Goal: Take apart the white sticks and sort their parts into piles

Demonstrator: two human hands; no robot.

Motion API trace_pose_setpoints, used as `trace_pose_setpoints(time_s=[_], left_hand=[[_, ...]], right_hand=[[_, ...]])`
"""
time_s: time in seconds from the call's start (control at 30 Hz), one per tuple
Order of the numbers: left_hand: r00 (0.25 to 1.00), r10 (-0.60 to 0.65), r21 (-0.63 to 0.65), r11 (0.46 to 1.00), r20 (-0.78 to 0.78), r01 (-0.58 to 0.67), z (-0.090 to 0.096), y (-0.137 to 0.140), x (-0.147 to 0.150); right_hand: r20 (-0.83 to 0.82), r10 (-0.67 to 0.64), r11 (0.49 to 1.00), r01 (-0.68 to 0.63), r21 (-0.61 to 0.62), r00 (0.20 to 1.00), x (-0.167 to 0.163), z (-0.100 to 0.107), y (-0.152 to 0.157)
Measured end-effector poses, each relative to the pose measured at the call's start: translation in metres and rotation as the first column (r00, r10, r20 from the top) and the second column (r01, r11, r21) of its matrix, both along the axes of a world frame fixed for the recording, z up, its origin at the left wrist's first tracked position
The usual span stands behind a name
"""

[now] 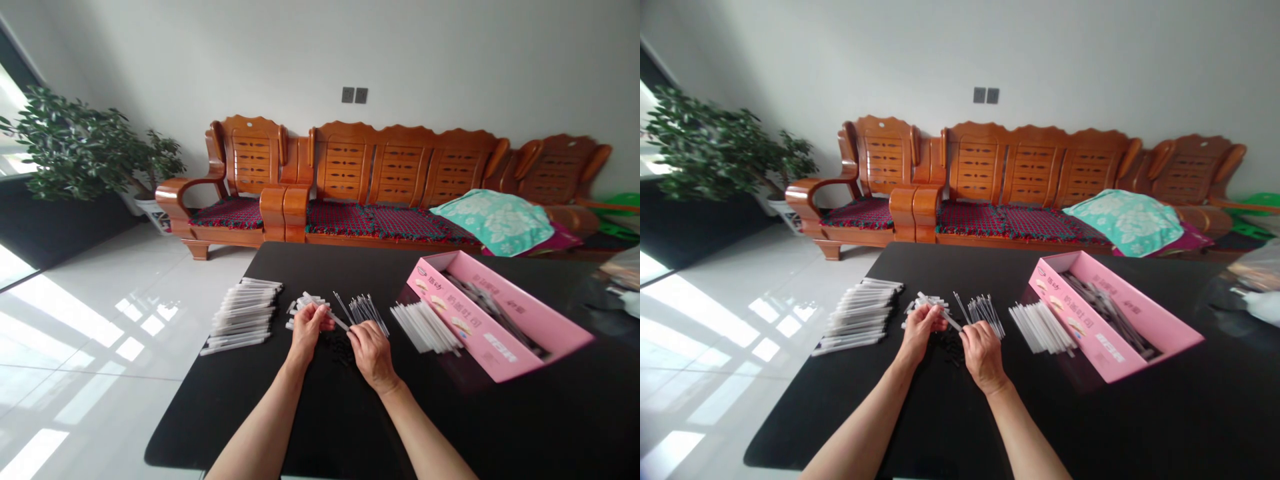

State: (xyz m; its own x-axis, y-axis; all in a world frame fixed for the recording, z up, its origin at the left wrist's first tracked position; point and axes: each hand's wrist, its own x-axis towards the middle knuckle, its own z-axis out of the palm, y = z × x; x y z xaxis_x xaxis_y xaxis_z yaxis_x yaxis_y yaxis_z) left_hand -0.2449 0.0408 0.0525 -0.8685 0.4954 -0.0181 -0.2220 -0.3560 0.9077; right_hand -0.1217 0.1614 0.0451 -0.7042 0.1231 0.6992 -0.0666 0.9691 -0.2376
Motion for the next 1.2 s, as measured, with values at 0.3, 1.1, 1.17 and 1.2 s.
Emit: trace_pose_setpoints(time_s=[0.3,1.1,1.17,1.2], left_hand=[[1.0,0.004,0.006,1.0,0.0,-0.004,0.0025,-0.0003,0.0016],[1.0,-0.002,-0.011,1.0,-0.003,0.002,0.0007,-0.0005,-0.0005],[1.0,0.0,-0.012,1.0,-0.006,0.0,0.0008,-0.0005,-0.0002],[1.0,0.001,-0.014,1.0,-0.008,-0.002,0.0009,-0.0005,-0.0001]], right_hand=[[0.018,0.017,1.0,-0.017,-0.01,1.0,0.0001,-0.0001,0.0002],[0.025,0.008,0.999,-0.007,-0.037,1.0,0.0001,0.0003,-0.0004],[0.033,0.016,1.0,-0.016,-0.025,0.999,0.0001,-0.0001,-0.0005],[0.033,0.019,1.0,-0.018,-0.02,0.999,0.0,-0.0003,-0.0006]])
